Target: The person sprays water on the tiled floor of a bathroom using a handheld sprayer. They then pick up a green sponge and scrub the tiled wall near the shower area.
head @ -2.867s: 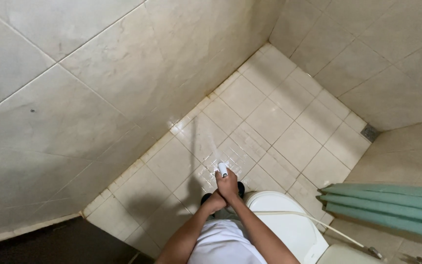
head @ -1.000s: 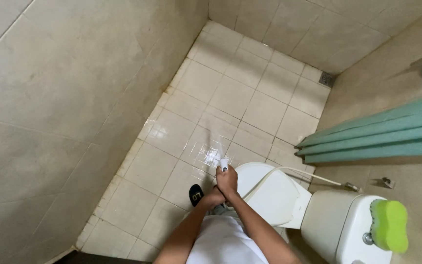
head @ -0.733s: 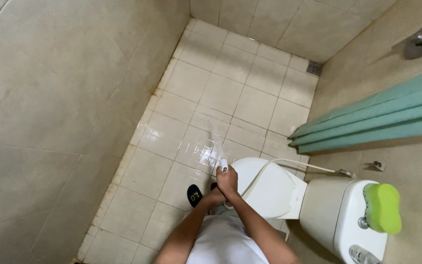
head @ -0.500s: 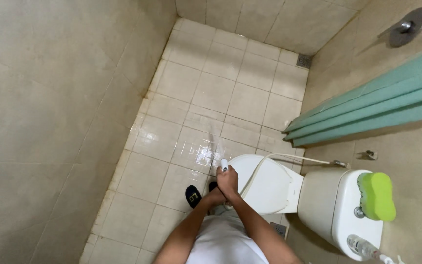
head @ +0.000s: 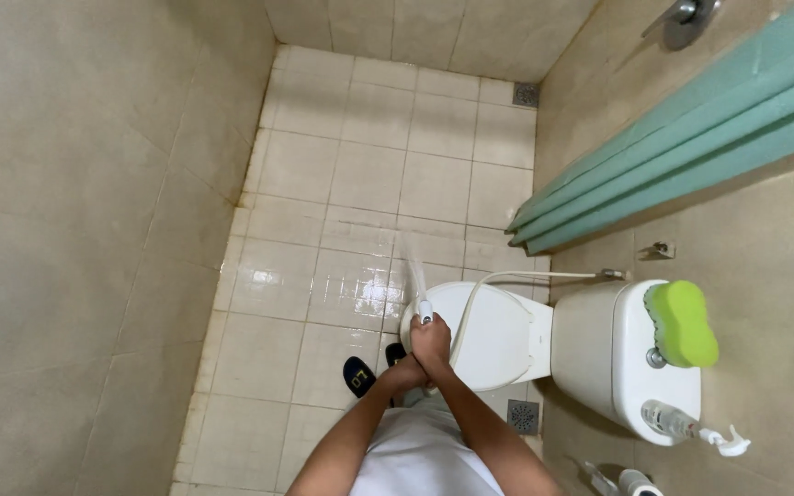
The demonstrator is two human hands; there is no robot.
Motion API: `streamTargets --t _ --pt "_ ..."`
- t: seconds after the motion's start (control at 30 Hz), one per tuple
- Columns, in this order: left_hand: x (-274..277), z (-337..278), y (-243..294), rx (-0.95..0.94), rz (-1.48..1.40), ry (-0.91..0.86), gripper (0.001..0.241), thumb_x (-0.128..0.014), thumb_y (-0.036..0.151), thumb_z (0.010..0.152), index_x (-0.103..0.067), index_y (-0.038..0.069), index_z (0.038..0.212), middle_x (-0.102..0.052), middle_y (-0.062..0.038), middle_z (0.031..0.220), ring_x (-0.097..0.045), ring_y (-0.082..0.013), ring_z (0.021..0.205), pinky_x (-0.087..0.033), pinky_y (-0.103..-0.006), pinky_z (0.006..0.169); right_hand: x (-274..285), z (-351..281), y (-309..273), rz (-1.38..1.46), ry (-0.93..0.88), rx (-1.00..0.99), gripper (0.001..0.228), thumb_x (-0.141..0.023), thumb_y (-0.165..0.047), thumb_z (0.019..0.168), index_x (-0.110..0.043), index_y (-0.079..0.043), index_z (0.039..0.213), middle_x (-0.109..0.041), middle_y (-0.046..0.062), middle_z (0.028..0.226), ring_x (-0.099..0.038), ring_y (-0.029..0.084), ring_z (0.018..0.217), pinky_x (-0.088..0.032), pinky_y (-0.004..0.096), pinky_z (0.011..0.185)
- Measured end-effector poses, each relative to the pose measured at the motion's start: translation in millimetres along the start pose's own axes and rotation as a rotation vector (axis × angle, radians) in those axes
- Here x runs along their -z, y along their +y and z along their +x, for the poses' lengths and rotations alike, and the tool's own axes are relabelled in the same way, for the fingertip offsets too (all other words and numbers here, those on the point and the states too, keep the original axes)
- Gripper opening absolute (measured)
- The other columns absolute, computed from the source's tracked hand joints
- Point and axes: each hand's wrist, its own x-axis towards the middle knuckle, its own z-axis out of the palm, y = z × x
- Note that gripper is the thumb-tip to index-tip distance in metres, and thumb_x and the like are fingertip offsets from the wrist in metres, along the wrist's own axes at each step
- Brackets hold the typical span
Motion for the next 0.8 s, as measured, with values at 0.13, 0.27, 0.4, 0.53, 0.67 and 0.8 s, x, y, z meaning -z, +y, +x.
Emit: streamTargets --t 0.13,0.27,0.4,0.53,0.67,0.8 --pt "-12 -12 34 0.087 0.107 -0.039 0.003 -0.061 0.008 0.095 -0.061 0.006 0.092 -0.059 -0.003 0.075 -0.052 -0.0150 0.065 -0.045 -0.0322 0.058 11 0 5 0.003 0.001 -0.049 0.033 -0.061 -0.029 0.092 -0.068 0.003 0.095 -0.072 0.027 0.084 -0.072 0.044 0.079 -0.056 0.050 0.077" --pt "-22 -8 37 0.078 0.070 -0.092 0.006 -0.061 0.005 0.093 -0.061 0.009 0.097 -0.060 -0.002 0.077 -0.052 -0.0140 0.066 -0.045 -0.0313 0.060 22 1 15 0.003 0.098 -0.018 0.034 -0.062 -0.029 0.092 -0.069 0.005 0.092 -0.071 0.028 0.085 -0.069 0.046 0.080 -0.055 0.051 0.076" --pt "-29 2 36 0.109 0.041 -0.150 0.008 -0.063 0.004 0.093 -0.061 0.009 0.098 -0.060 -0.002 0.078 -0.052 -0.0147 0.067 -0.044 -0.0317 0.060 33 1 22 0.030 0.155 -0.039 0.035 -0.062 -0.029 0.092 -0.070 0.005 0.092 -0.071 0.029 0.084 -0.069 0.047 0.081 -0.054 0.051 0.076" --pt "-33 16 25 0.054 0.100 -0.194 0.005 -0.064 0.008 0.094 -0.062 0.008 0.099 -0.062 -0.002 0.080 -0.054 -0.0142 0.069 -0.045 -0.0311 0.061 43 3 25 0.011 0.163 -0.120 0.035 -0.061 -0.029 0.093 -0.070 0.005 0.094 -0.071 0.028 0.085 -0.070 0.046 0.080 -0.055 0.051 0.076" --pt "-34 25 22 0.114 0.183 -0.165 0.009 -0.066 0.007 0.092 -0.064 0.006 0.100 -0.064 -0.003 0.081 -0.056 -0.0156 0.069 -0.046 -0.0323 0.061 46 6 31 0.028 0.201 -0.138 0.036 -0.062 -0.030 0.091 -0.070 0.005 0.093 -0.071 0.029 0.088 -0.069 0.047 0.085 -0.054 0.051 0.079" --pt "-32 13 39 0.179 0.214 -0.083 0.011 -0.066 0.007 0.090 -0.064 0.008 0.101 -0.065 0.000 0.082 -0.058 -0.0127 0.070 -0.047 -0.0309 0.062 50 4 16 0.070 0.131 -0.152 0.036 -0.061 -0.030 0.091 -0.069 0.006 0.094 -0.072 0.029 0.090 -0.069 0.048 0.087 -0.053 0.052 0.082"
